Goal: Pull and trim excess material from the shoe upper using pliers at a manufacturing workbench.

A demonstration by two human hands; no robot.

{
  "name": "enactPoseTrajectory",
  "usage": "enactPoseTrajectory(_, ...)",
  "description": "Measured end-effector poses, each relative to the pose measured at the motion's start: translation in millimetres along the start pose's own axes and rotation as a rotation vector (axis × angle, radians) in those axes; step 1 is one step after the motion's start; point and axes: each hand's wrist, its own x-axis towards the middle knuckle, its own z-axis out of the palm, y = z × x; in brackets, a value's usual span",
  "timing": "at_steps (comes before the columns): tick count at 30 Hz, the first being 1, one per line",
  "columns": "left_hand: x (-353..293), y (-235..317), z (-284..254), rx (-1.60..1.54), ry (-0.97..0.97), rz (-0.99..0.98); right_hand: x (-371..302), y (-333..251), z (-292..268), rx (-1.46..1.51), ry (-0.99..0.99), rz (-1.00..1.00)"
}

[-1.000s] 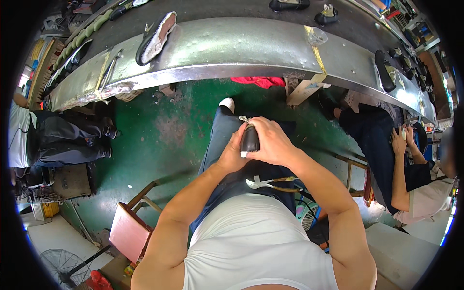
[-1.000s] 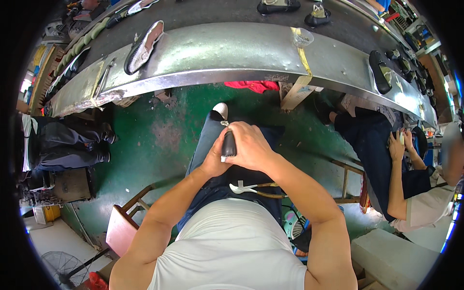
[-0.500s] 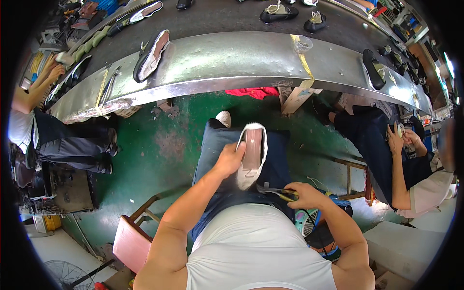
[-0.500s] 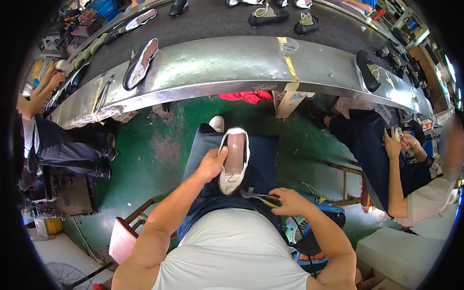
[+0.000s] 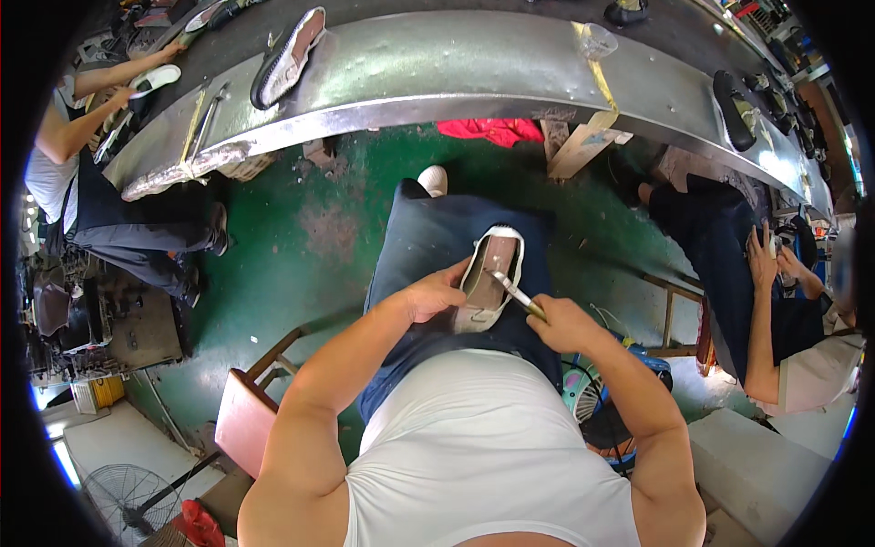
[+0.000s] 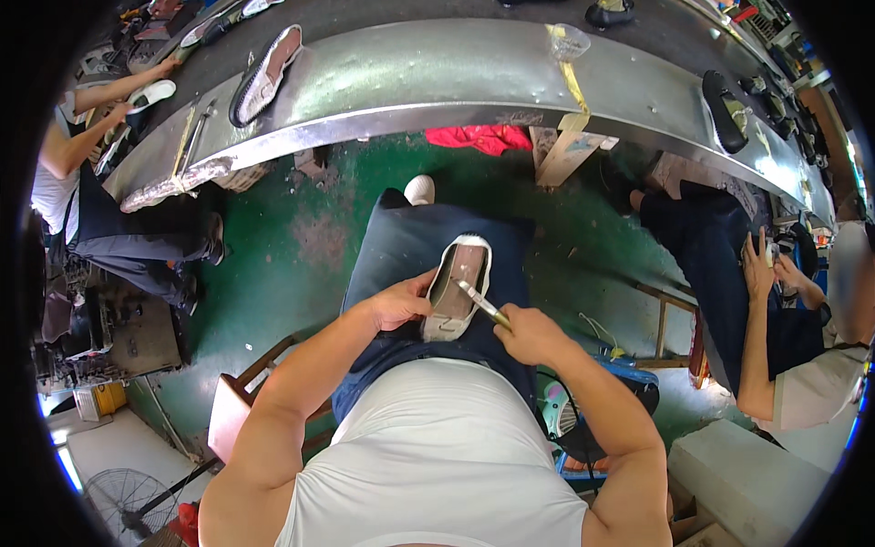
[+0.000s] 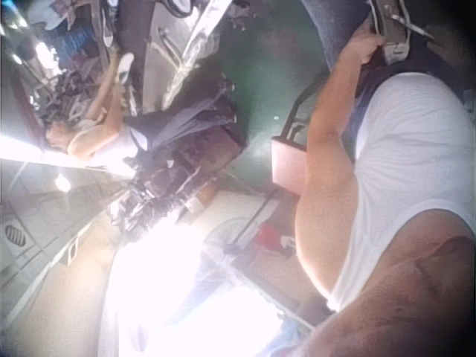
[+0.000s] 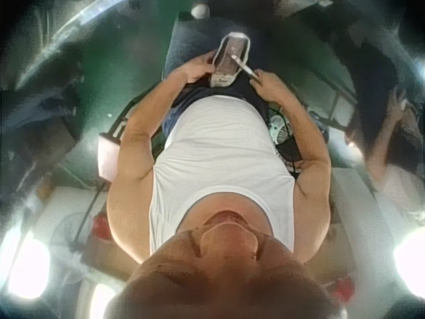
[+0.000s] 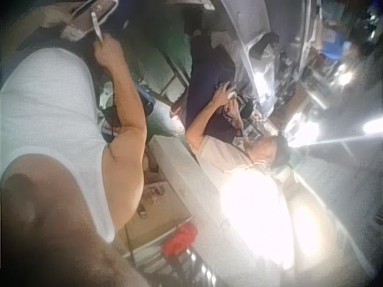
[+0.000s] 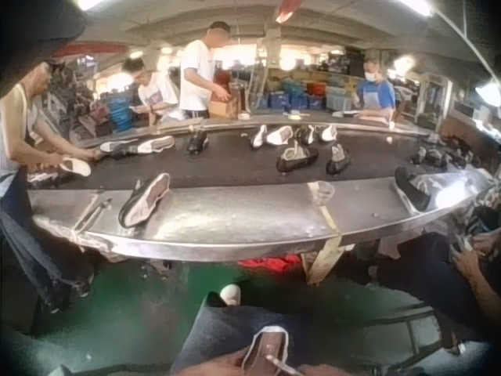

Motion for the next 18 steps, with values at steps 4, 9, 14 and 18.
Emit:
enactPoseTrajectory(4, 3.7, -52.1, -8.0, 0.318, 0.141, 0.208, -10.0, 0.5, -9.4, -0.097, -0.046, -0.18)
enactPoseTrajectory(9, 4.3, -65.0, -5.8, 0.415, 0.202, 0.167, -8.3, -15.1, -8.5, -0.312, 0.072, -0.395)
enactPoseTrajectory(14, -2.8, -66.7, 3.3, 0.048, 0.142, 0.223, 2.8, -41.5, -22.5, -0.706, -0.003, -0.33)
enactPoseTrajectory(18, -4.7, -57.4, 13.3, -0.386, 0.076, 0.22, 23.1, -27.6, -33.8, -0.584, -0.155, -0.394)
